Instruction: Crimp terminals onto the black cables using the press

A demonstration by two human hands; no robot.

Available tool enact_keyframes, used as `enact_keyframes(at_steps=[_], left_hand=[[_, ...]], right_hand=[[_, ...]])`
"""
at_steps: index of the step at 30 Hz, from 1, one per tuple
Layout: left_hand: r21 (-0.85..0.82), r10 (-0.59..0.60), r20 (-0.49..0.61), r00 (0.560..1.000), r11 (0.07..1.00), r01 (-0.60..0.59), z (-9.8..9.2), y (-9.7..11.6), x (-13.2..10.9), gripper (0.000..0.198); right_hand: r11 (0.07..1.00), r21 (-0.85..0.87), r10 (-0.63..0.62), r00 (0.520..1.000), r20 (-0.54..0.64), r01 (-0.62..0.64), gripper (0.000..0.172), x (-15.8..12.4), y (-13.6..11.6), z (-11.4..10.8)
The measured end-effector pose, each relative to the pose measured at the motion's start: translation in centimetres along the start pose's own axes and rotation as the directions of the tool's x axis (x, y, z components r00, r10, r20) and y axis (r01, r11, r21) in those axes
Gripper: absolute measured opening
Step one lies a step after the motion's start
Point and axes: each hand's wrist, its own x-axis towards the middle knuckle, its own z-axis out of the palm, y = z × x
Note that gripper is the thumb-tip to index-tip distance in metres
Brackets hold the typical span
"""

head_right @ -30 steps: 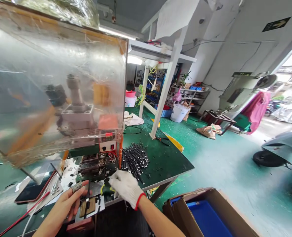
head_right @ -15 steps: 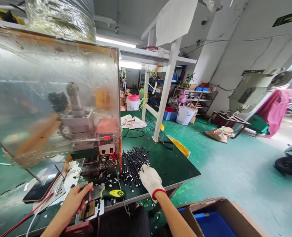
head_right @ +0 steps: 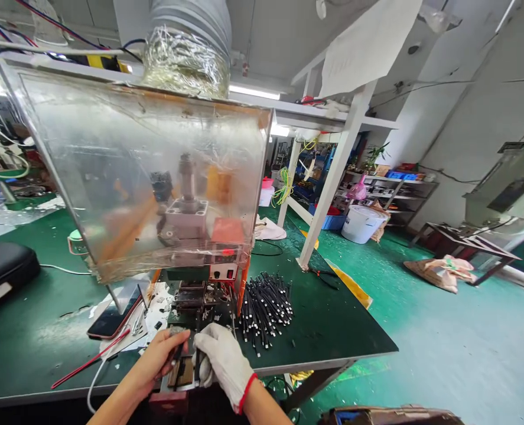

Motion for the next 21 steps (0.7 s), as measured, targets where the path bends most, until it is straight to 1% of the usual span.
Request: enact_keyframes(at_steps=[2,3,5,8,11,13,15,18,19,21], left_hand=[[0.024,0.014,0.012,1.0,1.0,-0.014,-0.1,-0.3,-0.3,0.047],[0.033,0.022,0.001,1.0,0.999,-0.022,-0.3,-0.4,-0.6,0.047],[0.049,0.038,-0.047,0.998,0.998,-0.036,-1.1,-0.6,-1.2,0.049],[0.078,0.066,-0.117,0.991,0.995,-0.057,-2.7,-1.1,-2.2,0.055],[0.112,0.084,-0.167,0.982,0.992,-0.066,-4.3,-2.4,-3.1,0.062],[0.104,0.083,-0.204,0.976,0.993,-0.063,-5.2,-3.6,-3.6,0.065],[0.061,0.062,-0.195,0.979,0.997,-0.051,-6.0,-4.8,-3.9,0.064],[-0.005,0.025,-0.137,0.99,1.0,-0.026,-7.0,-5.8,-4.3,0.062],[-0.018,0.021,-0.137,0.99,1.0,-0.024,-7.2,-5.9,-4.4,0.061],[-0.039,0.036,-0.185,0.982,0.998,-0.044,-7.4,-6.1,-4.7,0.06]], right_hand=[[1.0,0.017,-0.002,1.0,0.005,0.002,0.035,0.8,0.3,0.6],[1.0,0.023,-0.002,1.0,-0.003,0.002,0.035,1.1,0.5,0.7],[0.999,0.038,0.02,0.999,-0.035,-0.018,0.032,1.9,0.8,0.8],[0.996,0.062,0.064,0.994,-0.087,-0.059,0.029,3.3,1.2,1.0],[0.995,0.072,0.071,0.994,-0.087,-0.065,0.026,4.7,1.3,1.2],[0.995,0.07,0.074,0.994,-0.081,-0.068,0.022,5.4,1.1,1.4],[0.995,0.067,0.074,0.994,-0.079,-0.069,0.02,5.7,1.0,1.5],[0.995,0.08,0.061,0.995,-0.075,-0.055,0.019,5.9,0.7,1.6],[0.995,0.086,0.061,0.996,-0.073,-0.054,0.019,5.9,0.6,1.6],[0.993,0.103,0.062,0.995,-0.073,-0.055,0.019,6.0,0.6,1.6]])
